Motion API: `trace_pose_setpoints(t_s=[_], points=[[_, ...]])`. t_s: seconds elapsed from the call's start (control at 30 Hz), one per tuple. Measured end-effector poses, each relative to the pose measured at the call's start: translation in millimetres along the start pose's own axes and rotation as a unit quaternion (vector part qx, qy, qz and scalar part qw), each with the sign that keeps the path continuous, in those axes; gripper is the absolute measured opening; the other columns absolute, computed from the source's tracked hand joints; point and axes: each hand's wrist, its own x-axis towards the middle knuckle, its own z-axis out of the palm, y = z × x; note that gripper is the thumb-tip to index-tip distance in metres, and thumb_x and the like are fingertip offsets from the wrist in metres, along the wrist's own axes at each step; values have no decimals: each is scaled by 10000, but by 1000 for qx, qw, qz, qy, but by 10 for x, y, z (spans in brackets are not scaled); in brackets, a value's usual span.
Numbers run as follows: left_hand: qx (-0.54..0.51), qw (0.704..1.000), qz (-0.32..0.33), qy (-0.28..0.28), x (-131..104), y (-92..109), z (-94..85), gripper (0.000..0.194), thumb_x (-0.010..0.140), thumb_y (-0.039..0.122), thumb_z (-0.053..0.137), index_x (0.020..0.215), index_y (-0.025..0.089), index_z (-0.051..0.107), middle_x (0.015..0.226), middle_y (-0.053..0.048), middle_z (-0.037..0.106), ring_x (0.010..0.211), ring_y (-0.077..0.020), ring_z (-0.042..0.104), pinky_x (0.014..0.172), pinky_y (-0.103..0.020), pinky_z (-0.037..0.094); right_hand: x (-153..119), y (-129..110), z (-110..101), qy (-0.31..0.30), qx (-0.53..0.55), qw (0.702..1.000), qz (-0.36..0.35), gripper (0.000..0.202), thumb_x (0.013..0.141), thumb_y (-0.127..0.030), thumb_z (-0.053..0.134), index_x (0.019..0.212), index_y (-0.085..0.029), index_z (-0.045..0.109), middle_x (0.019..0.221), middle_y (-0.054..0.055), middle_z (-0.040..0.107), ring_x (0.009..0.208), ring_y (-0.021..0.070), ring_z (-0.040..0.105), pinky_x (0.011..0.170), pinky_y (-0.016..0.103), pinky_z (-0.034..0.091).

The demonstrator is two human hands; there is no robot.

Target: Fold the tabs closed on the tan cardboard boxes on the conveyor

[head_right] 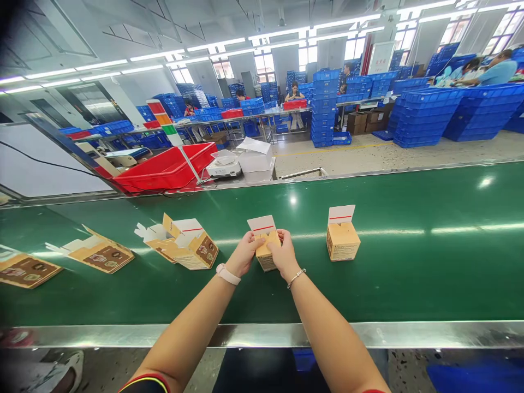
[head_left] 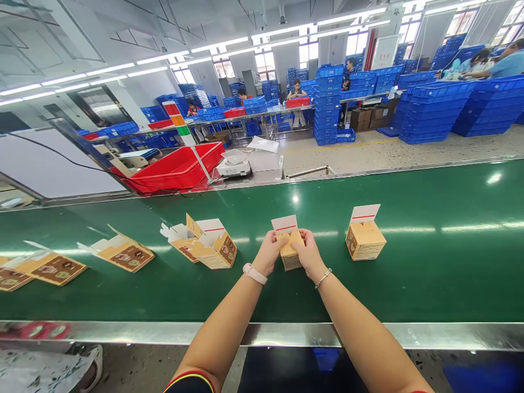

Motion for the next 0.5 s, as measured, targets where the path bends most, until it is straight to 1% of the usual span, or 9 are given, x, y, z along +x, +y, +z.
trace_pose_setpoints(t_s=[0.07, 0.17, 0.27, 0.37, 0.43, 0.5], points=[[-16, 998, -27, -46, 0, 10, 47, 296, 658, 150, 652, 942, 158, 569, 907, -60, 667, 819, -171, 638, 828, -327, 488, 1, -92, -64, -23, 9, 999, 30, 327, 605, -233, 567, 931, -206, 549, 961, 42, 648, 893, 199, 626, 771, 322, 531], [-16, 998, -27, -63, -2, 0, 126, 293, 675, 136, 605, 968, 145, 605, 951, -75, 689, 868, -190, 645, 853, -332, 486, 4, -195, -133, -13, 16, 998, 62, 279, 626, -258, 551, 896, -192, 570, 927, 43, 664, 832, 183, 629, 735, 305, 525], [-10, 997, -19, -74, 1, -39, 196, 321, 673, 105, 570, 988, 155, 610, 981, -73, 698, 936, -211, 645, 874, -337, 489, 1, -245, -155, 11, 8, 998, 58, 301, 577, -213, 548, 876, -188, 568, 884, 33, 664, 802, 176, 628, 696, 287, 519], [-9, 997, -21, -79, 22, -89, 241, 393, 662, 67, 567, 1041, 168, 585, 1006, -69, 697, 975, -223, 641, 898, -355, 487, -3, -258, -161, 35, -4, 998, 44, 333, 536, -184, 527, 866, -189, 570, 841, 21, 661, 769, 180, 629, 658, 283, 513], [-13, 996, -24, -80, 46, -110, 256, 404, 677, 66, 576, 1065, 176, 563, 1021, -66, 692, 999, -225, 635, 928, -369, 475, -1, -254, -172, 48, -1, 998, 32, 329, 536, -194, 531, 863, -188, 575, 844, 26, 662, 768, 187, 631, 662, 294, 517], [-15, 995, -30, -93, 69, -107, 269, 385, 706, 85, 592, 1074, 186, 543, 1036, -61, 682, 1036, -225, 623, 966, -381, 455, 7, -245, -194, 63, 8, 998, 27, 296, 574, -244, 551, 863, -185, 576, 866, 46, 661, 787, 203, 634, 687, 323, 524]])
